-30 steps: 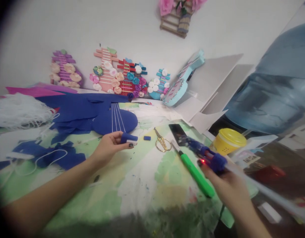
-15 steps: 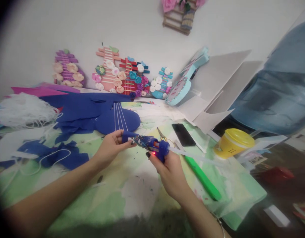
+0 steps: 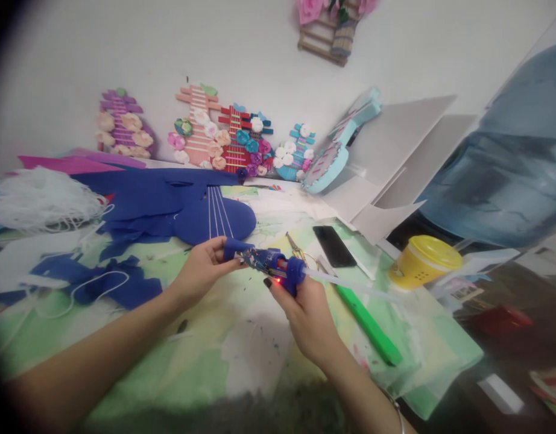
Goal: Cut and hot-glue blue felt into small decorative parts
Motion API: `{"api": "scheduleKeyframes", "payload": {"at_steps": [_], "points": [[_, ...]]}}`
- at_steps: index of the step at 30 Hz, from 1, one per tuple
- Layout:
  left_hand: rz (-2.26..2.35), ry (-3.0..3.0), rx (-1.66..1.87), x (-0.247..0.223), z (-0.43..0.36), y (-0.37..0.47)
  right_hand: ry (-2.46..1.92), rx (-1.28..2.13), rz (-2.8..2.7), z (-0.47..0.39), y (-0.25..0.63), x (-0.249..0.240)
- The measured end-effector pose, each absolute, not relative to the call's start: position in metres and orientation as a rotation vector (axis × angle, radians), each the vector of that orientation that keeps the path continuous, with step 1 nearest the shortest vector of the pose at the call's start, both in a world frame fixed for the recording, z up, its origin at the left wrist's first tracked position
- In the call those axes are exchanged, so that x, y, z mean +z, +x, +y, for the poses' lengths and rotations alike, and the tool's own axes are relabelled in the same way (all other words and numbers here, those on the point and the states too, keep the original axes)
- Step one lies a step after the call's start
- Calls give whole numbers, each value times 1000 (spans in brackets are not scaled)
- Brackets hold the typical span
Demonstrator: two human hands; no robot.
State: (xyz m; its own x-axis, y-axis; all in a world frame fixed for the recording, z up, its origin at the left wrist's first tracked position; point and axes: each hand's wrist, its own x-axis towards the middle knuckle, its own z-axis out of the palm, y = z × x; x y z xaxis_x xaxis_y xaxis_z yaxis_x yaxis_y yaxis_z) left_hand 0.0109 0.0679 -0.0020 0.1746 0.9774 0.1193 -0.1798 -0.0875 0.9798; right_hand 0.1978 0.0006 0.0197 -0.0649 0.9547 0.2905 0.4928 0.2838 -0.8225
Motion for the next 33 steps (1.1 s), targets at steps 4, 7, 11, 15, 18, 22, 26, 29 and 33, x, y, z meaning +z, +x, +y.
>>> {"api": "scheduleKeyframes", "payload": {"at_steps": [4, 7, 11, 15, 18, 22, 26, 29, 33], "points": [[891, 1245, 1228, -1, 67, 11, -1339, 664, -1691, 1, 198, 20], [881, 1223, 1243, 0, 67, 11, -1338, 676, -1690, 1, 199, 19], [872, 1215, 1254, 0, 67, 11, -1360, 663, -1676, 1, 203, 19], [865, 1222, 1254, -1, 67, 11, -1402, 631, -1680, -1, 205, 21], [853, 1226, 1252, -2, 67, 11, -1410, 625, -1672, -1, 206, 23], [855, 1218, 1246, -1, 67, 11, -1402, 618, -1668, -2, 208, 24], [851, 1205, 1246, -1, 67, 11, -1427, 561, -1690, -2, 211, 23], [854, 1203, 1242, -2, 67, 11, -1431, 480, -1734, -2, 214, 22], [860, 1209, 1224, -3, 68, 11, -1429, 314, -1843, -6, 215, 22]]}}
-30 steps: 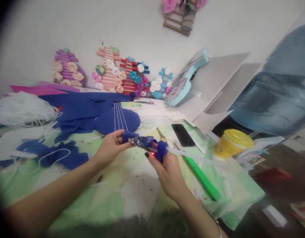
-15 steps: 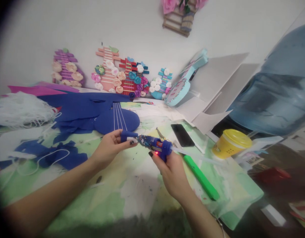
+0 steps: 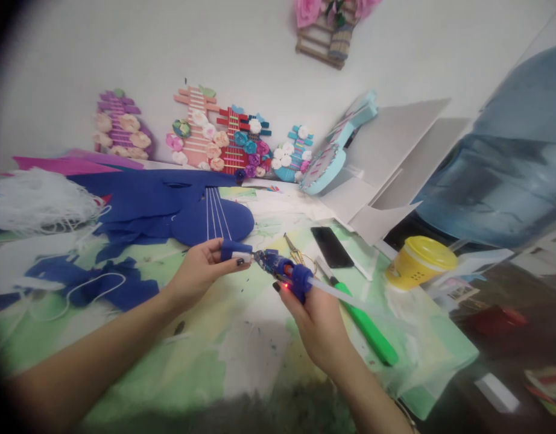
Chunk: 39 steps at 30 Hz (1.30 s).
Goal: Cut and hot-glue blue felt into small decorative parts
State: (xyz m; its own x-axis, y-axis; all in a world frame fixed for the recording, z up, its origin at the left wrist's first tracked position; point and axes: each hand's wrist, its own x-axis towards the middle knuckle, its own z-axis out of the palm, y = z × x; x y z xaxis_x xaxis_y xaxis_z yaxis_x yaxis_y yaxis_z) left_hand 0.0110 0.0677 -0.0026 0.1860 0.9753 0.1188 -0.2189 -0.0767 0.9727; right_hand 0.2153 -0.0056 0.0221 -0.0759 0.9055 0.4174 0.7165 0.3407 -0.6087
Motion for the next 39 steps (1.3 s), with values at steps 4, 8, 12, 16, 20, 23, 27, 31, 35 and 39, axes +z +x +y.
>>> {"api": "scheduleKeyframes", "payload": {"at_steps": [4, 8, 12, 16, 20, 23, 27, 31, 35, 39], "points": [[924, 1216, 1209, -4, 69, 9, -1490, 184, -1991, -11, 217, 23], [957, 1231, 1231, -4, 70, 8, -1520, -101, -2183, -15, 222, 21], [972, 1193, 1281, -4, 72, 6, -1530, -559, -2328, -14, 243, 18], [948, 1159, 1335, -5, 73, 6, -1773, -842, -2351, 1, 288, 15], [944, 1136, 1331, -6, 74, 6, -1929, -1087, -2392, 23, 351, 5], [960, 1134, 1322, -6, 74, 6, -1929, -1037, -2463, 38, 392, -10], [941, 1109, 1299, -5, 73, 7, -2036, -785, -2394, 52, 422, -27], [916, 1090, 1277, -3, 72, 7, -2089, -668, -2318, 53, 413, -16], [866, 1124, 1260, -5, 73, 8, -1865, -233, -2108, 44, 347, 21], [818, 1169, 1229, -6, 72, 7, -1357, 1019, -1735, 46, 251, 42]]}}
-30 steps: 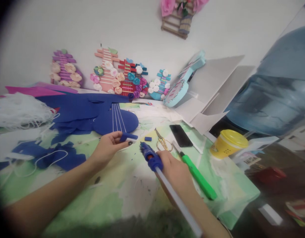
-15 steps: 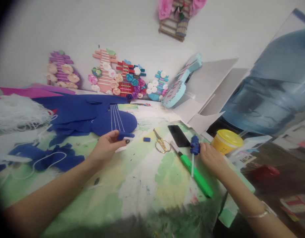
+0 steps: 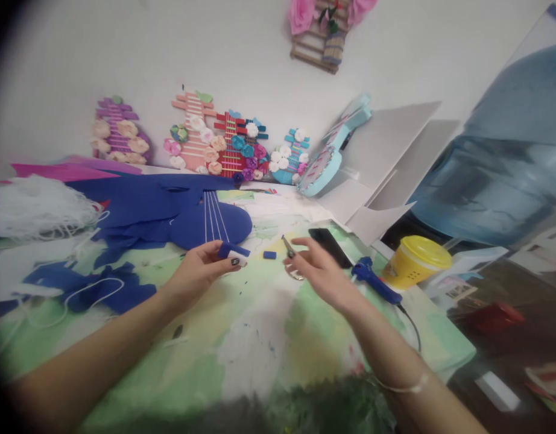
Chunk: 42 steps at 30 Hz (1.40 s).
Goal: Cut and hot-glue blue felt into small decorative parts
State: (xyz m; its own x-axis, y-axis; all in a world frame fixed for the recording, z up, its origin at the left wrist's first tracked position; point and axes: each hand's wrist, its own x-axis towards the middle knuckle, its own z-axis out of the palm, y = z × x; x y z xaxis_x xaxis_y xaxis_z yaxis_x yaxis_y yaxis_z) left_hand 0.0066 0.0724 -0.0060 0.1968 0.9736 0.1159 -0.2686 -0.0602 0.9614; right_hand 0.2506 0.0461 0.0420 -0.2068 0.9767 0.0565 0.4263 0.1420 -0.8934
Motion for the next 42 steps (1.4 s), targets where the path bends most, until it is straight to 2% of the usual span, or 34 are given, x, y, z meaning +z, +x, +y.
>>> {"api": "scheduleKeyframes", "payload": {"at_steps": [3, 5, 9, 14, 20, 27, 35, 42], "points": [[808, 1209, 1197, -5, 72, 3, -1165, 1632, -1343, 61, 199, 40], [821, 1241, 1189, -4, 72, 1, -1043, 1781, -1183, 74, 182, 36], [861, 1263, 1187, -2, 72, 0, -825, 1788, -999, 92, 175, 29], [843, 1228, 1166, -3, 73, 3, -794, 1668, -991, 93, 175, 20], [714, 1216, 1078, -3, 71, 2, -750, 1939, -1066, 87, 170, 9], [858, 1236, 1195, -5, 77, -1, -791, 1706, -1096, 87, 179, 11], [1051, 1243, 1269, -4, 78, 1, -963, 1224, -1294, 88, 177, 8], [1093, 1179, 1342, -6, 82, -2, -1025, 1061, -1529, 87, 177, 8]]}}
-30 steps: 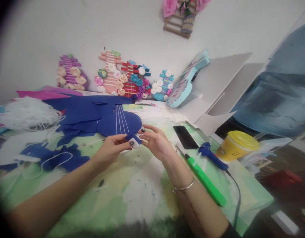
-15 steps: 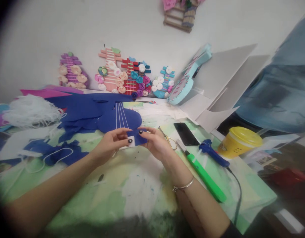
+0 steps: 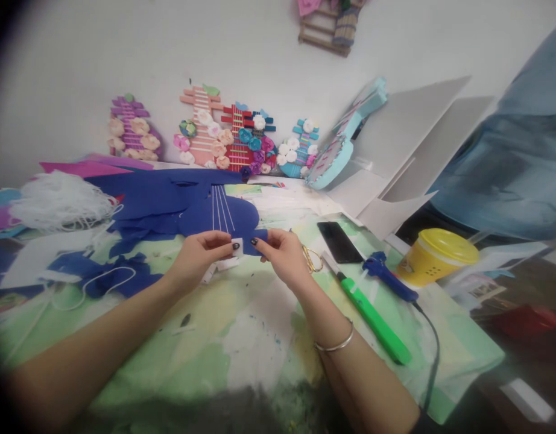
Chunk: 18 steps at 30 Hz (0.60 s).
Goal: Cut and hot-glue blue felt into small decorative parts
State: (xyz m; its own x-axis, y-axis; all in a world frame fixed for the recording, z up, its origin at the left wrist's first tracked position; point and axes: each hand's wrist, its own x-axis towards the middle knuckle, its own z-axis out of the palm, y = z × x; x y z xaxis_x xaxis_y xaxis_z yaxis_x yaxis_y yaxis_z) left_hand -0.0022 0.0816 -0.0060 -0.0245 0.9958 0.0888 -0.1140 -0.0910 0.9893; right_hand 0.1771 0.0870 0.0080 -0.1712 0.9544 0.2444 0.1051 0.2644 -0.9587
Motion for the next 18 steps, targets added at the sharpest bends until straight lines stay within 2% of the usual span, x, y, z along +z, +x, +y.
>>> {"api": "scheduleKeyframes", "payload": {"at_steps": [5, 11, 18], "points": [[1157, 1184, 1342, -6, 83, -3, -1081, 852, -1650, 84, 177, 8], [1201, 1221, 1349, -6, 82, -3, -1199, 256, -1880, 79, 176, 8], [1242, 1274, 1343, -5, 82, -2, -1099, 167, -2026, 74, 173, 11]]}}
